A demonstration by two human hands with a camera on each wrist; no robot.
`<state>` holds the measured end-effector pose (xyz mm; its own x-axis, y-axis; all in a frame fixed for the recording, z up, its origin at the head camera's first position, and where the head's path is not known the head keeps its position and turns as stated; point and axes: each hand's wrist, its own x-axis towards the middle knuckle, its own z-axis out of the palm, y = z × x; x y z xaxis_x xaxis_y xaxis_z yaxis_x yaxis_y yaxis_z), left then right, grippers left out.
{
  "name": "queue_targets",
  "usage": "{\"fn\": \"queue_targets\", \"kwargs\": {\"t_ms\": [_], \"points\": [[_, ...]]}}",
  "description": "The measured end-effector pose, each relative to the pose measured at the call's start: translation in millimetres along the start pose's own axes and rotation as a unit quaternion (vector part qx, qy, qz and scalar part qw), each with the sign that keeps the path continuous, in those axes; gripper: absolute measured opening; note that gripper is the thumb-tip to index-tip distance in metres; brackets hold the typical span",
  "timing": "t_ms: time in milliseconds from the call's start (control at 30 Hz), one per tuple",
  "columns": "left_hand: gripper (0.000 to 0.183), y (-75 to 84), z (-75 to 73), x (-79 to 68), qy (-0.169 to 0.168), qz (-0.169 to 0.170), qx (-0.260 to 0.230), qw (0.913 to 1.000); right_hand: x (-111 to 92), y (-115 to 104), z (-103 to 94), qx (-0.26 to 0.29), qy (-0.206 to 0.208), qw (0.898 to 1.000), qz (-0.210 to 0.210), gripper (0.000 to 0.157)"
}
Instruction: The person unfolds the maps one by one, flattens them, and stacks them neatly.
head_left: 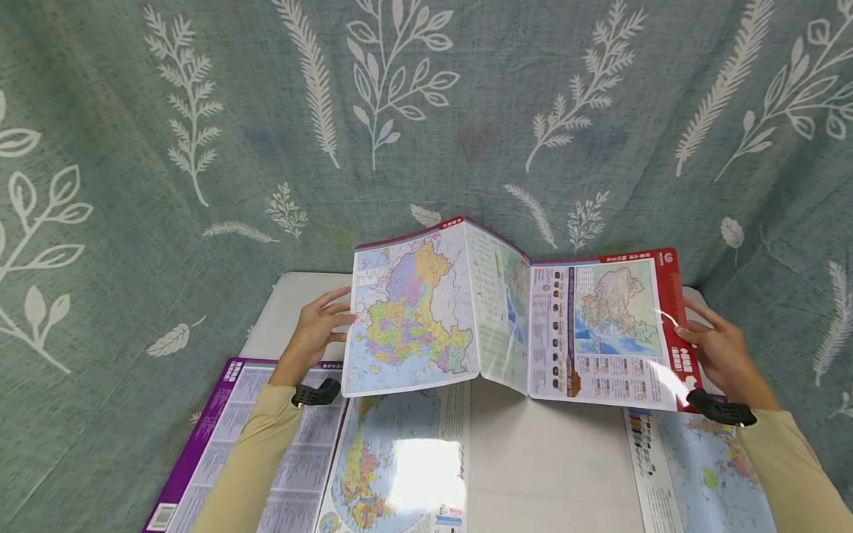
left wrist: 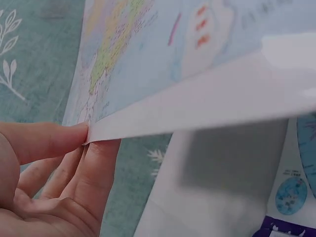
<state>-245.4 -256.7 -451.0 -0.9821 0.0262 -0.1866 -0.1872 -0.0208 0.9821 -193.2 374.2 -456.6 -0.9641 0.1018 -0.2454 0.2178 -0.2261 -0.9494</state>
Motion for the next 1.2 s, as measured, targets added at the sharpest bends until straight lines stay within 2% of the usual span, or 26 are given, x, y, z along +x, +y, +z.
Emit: {"fn": "queue_targets", "kwargs": {"t_ms": [233, 533, 633, 767, 967, 1200], "points": [[0.055, 2.5, -4.5, 4.1, 0.017, -0.007, 0.007, 0.9998, 4, -4, -3.3, -0.002, 0.010, 1.000, 0.008, 0.075], [0.055, 17.7, -3.9, -0.1, 0.009, -0.023, 0.017, 0.9996, 7, -7, -9.4, -0.001, 0.003, 1.000, 0.012, 0.076], [0.054, 18.4, -4.6, 1.8, 0.013, -0.025, 0.027, 0.9992, 9, -7, -11.6, 0.004, -0.001, 1.000, 0.016, 0.077], [0.053, 13.4, -8.0, 8.6, 0.025, -0.024, 0.034, 0.9988, 11, -7, -14.1, 0.006, 0.001, 1.000, 0.019, 0.076], [0.050, -4.0, -17.2, 23.1, 0.053, -0.023, 0.046, 0.9973, 14, -8, -18.6, -0.009, 0.020, 0.999, 0.032, 0.075], [0.048, -14.0, -26.1, 30.5, 0.080, -0.025, 0.056, 0.9949, 18, -6, -23.4, -0.027, 0.035, 0.998, 0.041, 0.078]]}}
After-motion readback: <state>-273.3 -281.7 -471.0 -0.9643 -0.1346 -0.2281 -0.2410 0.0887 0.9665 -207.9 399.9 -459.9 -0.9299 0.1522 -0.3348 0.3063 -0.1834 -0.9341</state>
